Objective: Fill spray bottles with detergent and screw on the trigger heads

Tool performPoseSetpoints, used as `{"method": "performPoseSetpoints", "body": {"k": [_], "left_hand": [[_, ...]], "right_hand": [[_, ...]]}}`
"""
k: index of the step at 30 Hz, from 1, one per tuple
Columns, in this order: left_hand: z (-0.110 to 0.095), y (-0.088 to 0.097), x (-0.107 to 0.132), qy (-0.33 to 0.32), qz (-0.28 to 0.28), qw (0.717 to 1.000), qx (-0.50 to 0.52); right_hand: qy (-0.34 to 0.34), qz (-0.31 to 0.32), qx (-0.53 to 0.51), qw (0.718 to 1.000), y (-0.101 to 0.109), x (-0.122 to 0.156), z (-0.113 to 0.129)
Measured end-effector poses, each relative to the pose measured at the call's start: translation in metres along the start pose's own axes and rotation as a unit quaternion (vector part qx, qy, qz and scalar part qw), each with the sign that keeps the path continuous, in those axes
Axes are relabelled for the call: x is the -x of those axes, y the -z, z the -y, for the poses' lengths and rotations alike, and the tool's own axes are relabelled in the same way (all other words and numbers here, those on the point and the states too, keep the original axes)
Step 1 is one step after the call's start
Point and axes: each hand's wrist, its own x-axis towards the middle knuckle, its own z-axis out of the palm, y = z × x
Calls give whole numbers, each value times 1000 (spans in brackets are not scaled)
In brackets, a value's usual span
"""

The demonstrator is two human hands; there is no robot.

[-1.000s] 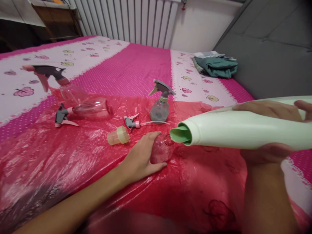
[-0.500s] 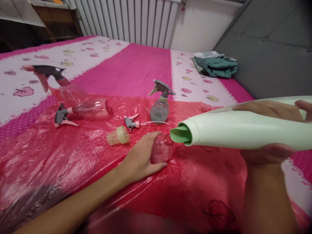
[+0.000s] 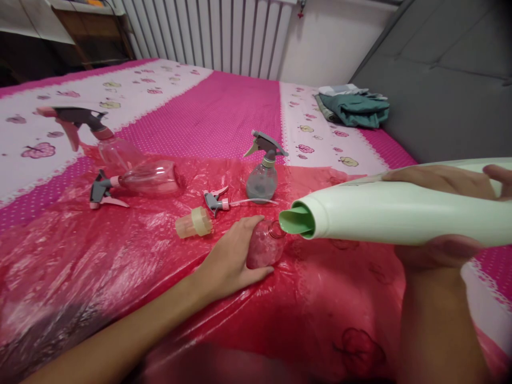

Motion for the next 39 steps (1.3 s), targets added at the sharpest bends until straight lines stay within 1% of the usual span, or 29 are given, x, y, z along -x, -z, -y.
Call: {"method": "performPoseSetpoints", "body": {"k": [5, 8, 11, 16, 21, 24, 27, 30, 33, 36, 37, 39], "left_hand": [[-2, 1, -1, 6, -1, 1000, 6], [-2, 0, -1, 10, -2, 1000, 4], [-1, 0, 0, 15, -2, 1000, 2], [2, -1, 0, 13, -5, 1000, 7], [2, -1, 0, -2, -4, 1000, 3], [0, 0, 0, 0, -3, 1000, -4], [-1, 1, 0, 5, -1, 1000, -4], [0, 0, -1, 7, 0, 1000, 1], [0, -1, -1, 4, 0, 1000, 5], [-2, 0, -1, 6, -1, 1000, 8], [-2, 0, -1, 8, -1, 1000, 8], [-3, 1, -1, 6, 1, 1000, 6]], "right_hand": [[2, 2, 1, 1000, 0, 2, -3], [7, -11, 1, 1000, 0, 5, -7], [-4, -17, 3, 1000, 0, 6, -8], [-26, 2, -6, 1000, 0, 3, -3], [-18, -4, -8, 1000, 1, 0, 0], [-12, -2, -3, 1000, 0, -1, 0], [7, -15, -2, 1000, -2, -3, 0], [10, -22, -17, 1000, -2, -4, 0], [2, -6, -10, 1000, -1, -3, 0], [-1, -13, 0, 1000, 0, 0, -2], [-7, -16, 1, 1000, 1, 1, -2], [-45, -1, 8, 999, 2, 1, -2]]}}
